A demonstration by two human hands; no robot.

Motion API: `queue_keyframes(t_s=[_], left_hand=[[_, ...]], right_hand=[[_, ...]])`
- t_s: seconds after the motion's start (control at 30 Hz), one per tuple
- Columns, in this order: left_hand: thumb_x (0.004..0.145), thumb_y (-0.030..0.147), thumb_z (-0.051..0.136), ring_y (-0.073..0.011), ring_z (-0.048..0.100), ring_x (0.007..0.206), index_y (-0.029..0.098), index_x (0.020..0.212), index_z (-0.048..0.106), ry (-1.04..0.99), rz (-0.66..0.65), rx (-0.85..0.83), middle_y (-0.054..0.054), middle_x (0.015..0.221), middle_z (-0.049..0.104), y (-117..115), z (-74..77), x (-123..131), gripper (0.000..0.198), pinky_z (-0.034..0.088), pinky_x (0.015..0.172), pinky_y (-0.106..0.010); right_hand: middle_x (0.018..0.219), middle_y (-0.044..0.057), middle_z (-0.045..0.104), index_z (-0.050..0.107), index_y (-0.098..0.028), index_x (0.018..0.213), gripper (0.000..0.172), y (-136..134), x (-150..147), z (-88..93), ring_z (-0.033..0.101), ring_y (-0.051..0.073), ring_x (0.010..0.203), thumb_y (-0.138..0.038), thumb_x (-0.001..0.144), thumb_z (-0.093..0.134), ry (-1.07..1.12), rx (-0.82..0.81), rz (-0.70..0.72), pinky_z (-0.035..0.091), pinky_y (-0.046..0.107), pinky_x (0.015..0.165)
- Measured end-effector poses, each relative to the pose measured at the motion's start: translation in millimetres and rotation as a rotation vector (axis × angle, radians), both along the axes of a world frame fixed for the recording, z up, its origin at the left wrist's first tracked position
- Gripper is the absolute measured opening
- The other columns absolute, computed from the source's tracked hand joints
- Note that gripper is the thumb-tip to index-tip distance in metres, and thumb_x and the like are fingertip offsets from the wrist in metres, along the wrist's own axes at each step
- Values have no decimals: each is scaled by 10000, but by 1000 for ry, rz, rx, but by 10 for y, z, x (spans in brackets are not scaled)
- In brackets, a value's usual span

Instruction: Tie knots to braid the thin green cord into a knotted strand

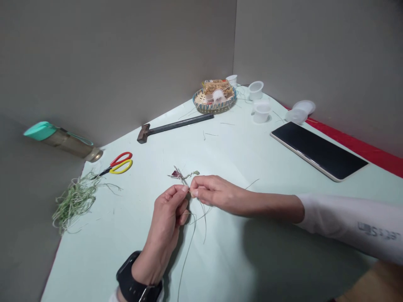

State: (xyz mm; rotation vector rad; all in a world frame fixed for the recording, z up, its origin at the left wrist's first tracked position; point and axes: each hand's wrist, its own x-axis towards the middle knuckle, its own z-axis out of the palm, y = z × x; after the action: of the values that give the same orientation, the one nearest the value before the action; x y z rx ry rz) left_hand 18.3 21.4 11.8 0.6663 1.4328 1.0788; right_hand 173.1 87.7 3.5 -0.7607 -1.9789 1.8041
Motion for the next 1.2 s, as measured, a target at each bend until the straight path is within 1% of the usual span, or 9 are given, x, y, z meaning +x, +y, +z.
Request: queue_keyframes(t_s=[0.27,0.43,0.63,0.7,0.8,0.97,1.03,1.1,1.2], left_hand=[[888,305,576,-118,602,636,142,1005,597,28,-5,-29,-23,879,634,19,-14,-17,202,519,531,-261],[885,307,579,-146,627,716,147,1045,594,55,-7,-46,-44,951,641,30,-8,-16,227,544,597,-303],[883,313,580,-171,637,790,152,1078,588,81,-8,-48,-60,1015,639,35,-18,-5,253,553,658,-344],[882,311,582,-179,638,811,153,1087,587,93,-6,-49,-64,1033,636,36,-14,-1,258,554,675,-355],[881,312,583,-184,638,828,154,1090,587,106,-10,-54,-67,1046,635,36,-11,0,262,554,691,-366],[881,321,582,-194,638,855,156,1104,584,124,-2,-59,-73,1070,632,29,-20,-17,277,552,713,-382],[880,321,582,-197,637,863,157,1108,582,130,3,-60,-74,1078,630,25,-22,-18,281,551,720,-386],[880,319,583,-199,637,871,158,1111,582,136,7,-61,-75,1084,629,23,-21,-9,282,551,726,-390],[881,319,582,-201,636,877,158,1114,581,144,14,-57,-76,1089,628,25,-15,17,283,550,731,-394]], right_hand=[[657,-14,533,503,-178,769,155,-16,46,11,456,101,593,-223,889,414,-45,146,4,336,239,561],[647,-15,538,564,-170,773,161,-17,42,-3,444,101,597,-162,864,432,-84,313,-30,313,249,595],[629,-11,495,482,-160,618,211,-1,6,-17,406,110,631,-144,829,480,-93,474,-71,293,268,645],[643,-11,506,503,-159,644,227,5,9,-13,412,109,633,-166,864,450,-102,475,-95,291,268,646],[657,-26,520,577,-169,829,175,-4,29,7,422,103,613,-162,888,413,-122,436,-123,298,258,630],[571,-68,466,503,-169,1085,221,-16,60,54,410,104,545,-186,878,427,-150,335,-116,301,242,566],[581,-58,476,521,-157,1052,206,8,67,57,419,99,538,-195,869,434,-157,288,-105,309,234,546],[576,-45,472,565,-150,910,142,36,69,49,414,91,522,-220,858,453,-157,243,-80,307,223,511],[556,-51,412,542,-155,805,173,40,65,40,370,78,495,-256,882,424,-127,222,-79,290,205,464]])
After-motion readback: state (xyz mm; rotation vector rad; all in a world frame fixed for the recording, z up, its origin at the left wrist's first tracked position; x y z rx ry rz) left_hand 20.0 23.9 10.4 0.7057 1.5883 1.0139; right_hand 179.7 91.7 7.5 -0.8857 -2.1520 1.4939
